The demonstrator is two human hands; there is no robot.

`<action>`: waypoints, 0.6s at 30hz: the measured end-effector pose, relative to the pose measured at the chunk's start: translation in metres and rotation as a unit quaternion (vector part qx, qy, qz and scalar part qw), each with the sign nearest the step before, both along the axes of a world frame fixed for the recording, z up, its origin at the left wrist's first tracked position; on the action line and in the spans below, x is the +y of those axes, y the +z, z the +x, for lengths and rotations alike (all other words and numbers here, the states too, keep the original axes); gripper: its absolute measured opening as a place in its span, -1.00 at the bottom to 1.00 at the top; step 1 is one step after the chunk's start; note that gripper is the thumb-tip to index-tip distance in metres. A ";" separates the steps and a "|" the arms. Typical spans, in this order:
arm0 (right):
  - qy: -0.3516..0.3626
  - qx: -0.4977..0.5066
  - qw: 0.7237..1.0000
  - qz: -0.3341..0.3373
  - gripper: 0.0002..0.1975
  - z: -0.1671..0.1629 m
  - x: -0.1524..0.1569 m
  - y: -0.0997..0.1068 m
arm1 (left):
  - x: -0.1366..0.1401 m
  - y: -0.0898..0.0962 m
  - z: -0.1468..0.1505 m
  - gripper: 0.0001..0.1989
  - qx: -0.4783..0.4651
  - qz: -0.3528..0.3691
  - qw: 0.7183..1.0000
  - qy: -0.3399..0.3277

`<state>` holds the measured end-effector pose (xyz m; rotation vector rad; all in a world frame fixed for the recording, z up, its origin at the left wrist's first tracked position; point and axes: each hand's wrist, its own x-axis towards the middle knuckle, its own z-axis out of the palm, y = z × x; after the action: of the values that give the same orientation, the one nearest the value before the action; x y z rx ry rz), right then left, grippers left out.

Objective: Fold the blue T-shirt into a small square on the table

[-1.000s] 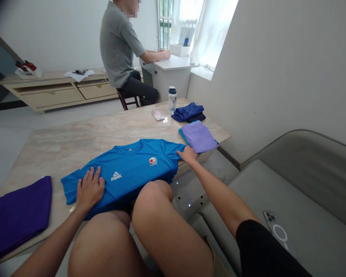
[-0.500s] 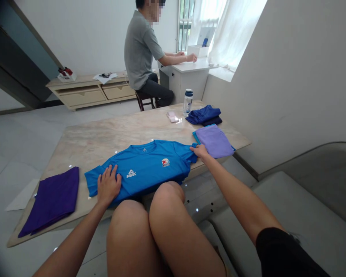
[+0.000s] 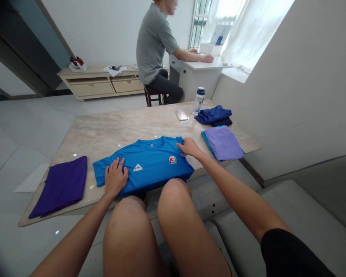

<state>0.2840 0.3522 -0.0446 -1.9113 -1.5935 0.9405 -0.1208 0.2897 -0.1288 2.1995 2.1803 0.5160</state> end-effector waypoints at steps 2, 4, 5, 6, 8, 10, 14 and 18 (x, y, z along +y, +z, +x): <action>0.056 0.141 0.988 -0.018 -0.62 -0.014 0.007 -0.005 | -0.001 0.000 0.002 -0.38 -0.002 0.002 1.000 0.000; 0.081 0.150 0.985 0.034 -0.61 -0.021 0.006 -0.018 | -0.001 -0.002 0.002 -0.38 -0.006 0.005 1.000 -0.002; 0.093 0.105 0.987 0.078 -0.63 -0.024 0.003 -0.027 | 0.000 -0.003 0.002 -0.37 -0.008 0.006 1.000 -0.002; 0.114 0.042 0.985 0.121 -0.63 -0.026 -0.003 -0.038 | 0.000 -0.003 0.002 -0.37 -0.011 0.005 1.000 -0.001; 0.173 -0.090 0.965 0.175 -0.56 -0.030 -0.018 -0.060 | 0.000 -0.003 0.001 -0.37 -0.015 -0.003 1.000 0.000; 0.213 -0.188 0.941 0.183 -0.46 -0.035 -0.029 -0.081 | 0.001 -0.002 0.000 -0.36 -0.015 -0.018 1.000 -0.003; 0.205 -0.288 0.918 0.182 -0.33 -0.042 -0.024 -0.107 | 0.010 -0.001 -0.004 -0.35 -0.018 -0.040 0.999 -0.008; 0.217 -0.308 0.906 0.193 -0.30 -0.039 0.008 -0.115 | 0.027 -0.005 -0.007 -0.36 -0.028 -0.037 0.999 0.005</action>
<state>0.2451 0.3603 -0.1596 -1.6748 -2.4238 0.1040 -0.1282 0.3166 -0.1341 2.1122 2.1478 0.4828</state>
